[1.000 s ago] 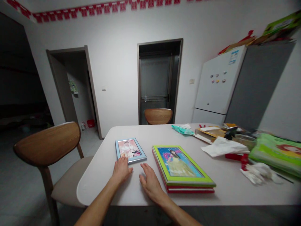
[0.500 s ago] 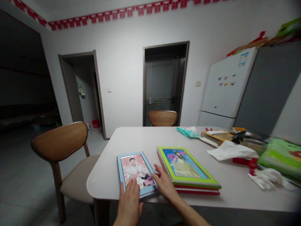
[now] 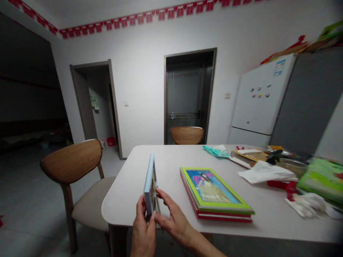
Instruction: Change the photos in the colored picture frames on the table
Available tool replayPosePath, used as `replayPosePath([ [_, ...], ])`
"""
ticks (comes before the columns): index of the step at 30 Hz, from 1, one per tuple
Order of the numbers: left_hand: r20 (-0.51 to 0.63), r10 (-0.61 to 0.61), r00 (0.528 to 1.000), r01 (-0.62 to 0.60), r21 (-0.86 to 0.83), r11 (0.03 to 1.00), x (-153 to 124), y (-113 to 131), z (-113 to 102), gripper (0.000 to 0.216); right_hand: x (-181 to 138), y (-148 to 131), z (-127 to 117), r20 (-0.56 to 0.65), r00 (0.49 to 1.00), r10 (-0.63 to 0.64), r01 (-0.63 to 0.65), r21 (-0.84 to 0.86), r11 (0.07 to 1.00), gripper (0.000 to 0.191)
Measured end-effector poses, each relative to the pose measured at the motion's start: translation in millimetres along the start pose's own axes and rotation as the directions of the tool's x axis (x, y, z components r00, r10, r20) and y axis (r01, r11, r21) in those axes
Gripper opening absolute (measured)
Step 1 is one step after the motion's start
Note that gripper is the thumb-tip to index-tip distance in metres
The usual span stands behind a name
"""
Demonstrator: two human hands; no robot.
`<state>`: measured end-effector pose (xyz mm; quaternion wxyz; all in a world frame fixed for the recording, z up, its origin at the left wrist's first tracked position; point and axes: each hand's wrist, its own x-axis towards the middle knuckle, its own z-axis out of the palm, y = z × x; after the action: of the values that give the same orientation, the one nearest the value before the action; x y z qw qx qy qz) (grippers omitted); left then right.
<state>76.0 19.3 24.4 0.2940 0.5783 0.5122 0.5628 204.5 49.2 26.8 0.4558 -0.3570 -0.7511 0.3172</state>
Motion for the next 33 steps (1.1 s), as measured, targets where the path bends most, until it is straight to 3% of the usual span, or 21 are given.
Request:
replayPosePath([
  [6, -0.016, -0.161, 0.987, 0.156, -0.166, 0.974, 0, -18, -16, 0.050, -10, 23, 1, 0.107, 0.994, 0.015, 0.011, -0.244, 0.970, 0.053],
  [9, -0.086, -0.202, 0.976, 0.196, -0.077, 0.978, -1, -29, -22, 0.059, -13, 29, -3, 0.127, 0.991, 0.044, -0.004, -0.300, 0.954, 0.049],
  [13, -0.246, -0.160, 0.956, 0.178, 0.056, 0.982, -2, -42, -27, 0.078, -11, 31, -5, 0.130, 0.991, 0.028, 0.020, -0.349, 0.937, 0.043],
  [15, -0.255, -0.146, 0.956, 0.184, 0.134, 0.974, -2, -48, -31, 0.076, -10, 31, -6, 0.125, 0.992, 0.018, 0.031, -0.377, 0.926, 0.040],
  [20, -0.138, -0.074, 0.988, 0.118, 0.349, 0.930, -6, -69, -35, 0.062, -11, 30, -12, 0.125, 0.991, 0.037, 0.027, -0.472, 0.881, 0.037],
  [25, -0.003, 0.130, 0.992, -0.107, 0.550, 0.829, -9, -85, -31, 0.049, -15, 23, -19, 0.155, 0.987, 0.051, 0.050, -0.581, 0.812, 0.032],
  [29, 0.109, 0.147, 0.983, -0.183, 0.612, 0.769, -3, -78, -31, 0.045, -6, 17, -21, 0.203, 0.977, 0.068, 0.071, -0.609, 0.790, 0.025],
  [33, 0.239, 0.085, 0.967, -0.223, 0.640, 0.736, 6, -58, -32, 0.036, 10, 19, -15, 0.294, 0.955, 0.038, 0.128, -0.525, 0.841, 0.022],
])
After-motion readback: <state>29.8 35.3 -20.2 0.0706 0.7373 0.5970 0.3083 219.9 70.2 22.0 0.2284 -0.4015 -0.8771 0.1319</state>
